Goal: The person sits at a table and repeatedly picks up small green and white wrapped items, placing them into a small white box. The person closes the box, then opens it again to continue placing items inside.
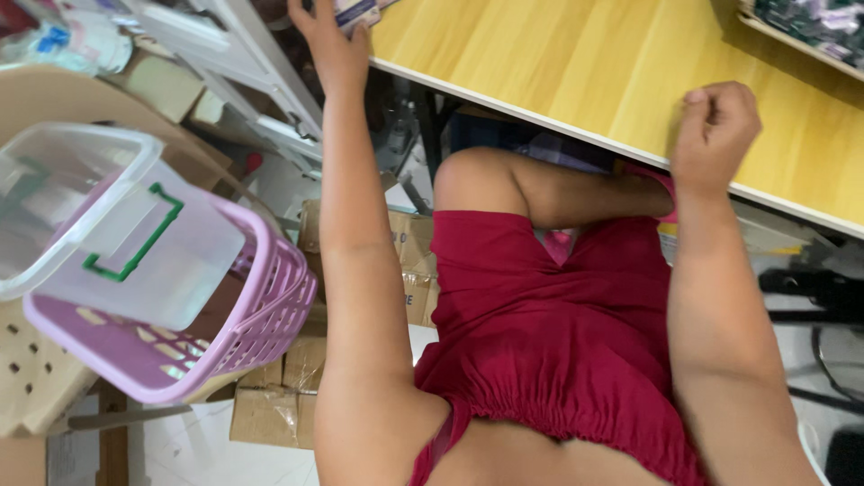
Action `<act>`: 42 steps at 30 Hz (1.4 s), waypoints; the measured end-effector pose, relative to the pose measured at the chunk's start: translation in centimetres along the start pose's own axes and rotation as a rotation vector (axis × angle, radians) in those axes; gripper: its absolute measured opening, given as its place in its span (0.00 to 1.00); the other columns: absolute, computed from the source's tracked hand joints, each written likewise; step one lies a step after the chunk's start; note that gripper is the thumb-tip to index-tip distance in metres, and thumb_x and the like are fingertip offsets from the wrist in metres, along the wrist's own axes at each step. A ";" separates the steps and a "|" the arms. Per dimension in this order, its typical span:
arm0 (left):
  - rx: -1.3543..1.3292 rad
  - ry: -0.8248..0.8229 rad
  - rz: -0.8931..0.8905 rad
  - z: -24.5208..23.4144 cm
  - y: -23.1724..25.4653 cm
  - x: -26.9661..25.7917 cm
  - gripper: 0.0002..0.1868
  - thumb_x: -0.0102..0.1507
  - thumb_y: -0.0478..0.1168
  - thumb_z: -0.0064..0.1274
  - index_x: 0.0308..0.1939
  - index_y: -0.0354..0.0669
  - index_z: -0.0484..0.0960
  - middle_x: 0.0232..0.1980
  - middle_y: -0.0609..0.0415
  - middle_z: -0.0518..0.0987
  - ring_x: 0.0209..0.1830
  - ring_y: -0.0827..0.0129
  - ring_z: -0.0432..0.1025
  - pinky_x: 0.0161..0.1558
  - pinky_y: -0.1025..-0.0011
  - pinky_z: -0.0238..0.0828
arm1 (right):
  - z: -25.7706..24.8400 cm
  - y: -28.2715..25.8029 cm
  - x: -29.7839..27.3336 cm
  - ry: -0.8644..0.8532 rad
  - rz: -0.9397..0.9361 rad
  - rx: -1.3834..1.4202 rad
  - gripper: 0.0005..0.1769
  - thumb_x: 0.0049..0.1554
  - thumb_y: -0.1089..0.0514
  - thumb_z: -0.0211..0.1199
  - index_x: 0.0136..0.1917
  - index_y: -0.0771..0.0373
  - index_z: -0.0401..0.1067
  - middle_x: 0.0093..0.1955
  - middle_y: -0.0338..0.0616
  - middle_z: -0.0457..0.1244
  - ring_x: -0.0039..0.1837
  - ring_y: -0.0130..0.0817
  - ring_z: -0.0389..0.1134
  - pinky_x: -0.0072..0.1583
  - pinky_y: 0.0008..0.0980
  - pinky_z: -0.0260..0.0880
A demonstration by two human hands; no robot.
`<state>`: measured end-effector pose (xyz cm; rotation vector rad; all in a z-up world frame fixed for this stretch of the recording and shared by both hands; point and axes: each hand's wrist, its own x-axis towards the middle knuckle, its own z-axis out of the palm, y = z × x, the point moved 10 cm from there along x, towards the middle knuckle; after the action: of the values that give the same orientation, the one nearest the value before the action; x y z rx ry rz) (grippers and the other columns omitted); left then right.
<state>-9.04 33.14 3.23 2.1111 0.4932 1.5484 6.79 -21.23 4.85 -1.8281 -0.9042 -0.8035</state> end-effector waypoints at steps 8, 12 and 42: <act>-0.090 0.099 0.251 6.9 11.5 -3.1 0.27 0.61 0.39 0.65 0.60 0.44 0.69 0.65 0.44 0.70 0.74 0.44 0.61 0.79 0.49 0.52 | 1.2 -0.4 0.4 -0.125 0.210 0.030 0.03 0.63 0.65 0.63 0.47 0.68 0.73 0.45 0.52 0.65 0.48 0.43 0.69 0.52 0.39 0.70; -0.113 -0.302 0.261 19.0 18.8 -4.4 0.36 0.59 0.41 0.68 0.66 0.38 0.68 0.69 0.33 0.67 0.72 0.35 0.58 0.74 0.47 0.53 | 1.9 -1.7 1.2 -0.217 0.184 -0.117 0.03 0.59 0.61 0.67 0.46 0.63 0.77 0.46 0.51 0.67 0.51 0.49 0.69 0.54 0.44 0.69; -0.459 -0.659 0.039 25.4 27.0 -9.0 0.42 0.49 0.48 0.73 0.60 0.43 0.66 0.52 0.44 0.79 0.51 0.52 0.79 0.53 0.60 0.77 | 2.3 -2.6 1.9 -0.261 0.159 -0.205 0.12 0.54 0.59 0.71 0.51 0.61 0.76 0.48 0.52 0.67 0.54 0.54 0.67 0.57 0.48 0.68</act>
<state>12.81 1.90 5.18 2.0899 -0.1272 0.7902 5.90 -17.82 6.76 -2.1917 -0.8495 -0.5841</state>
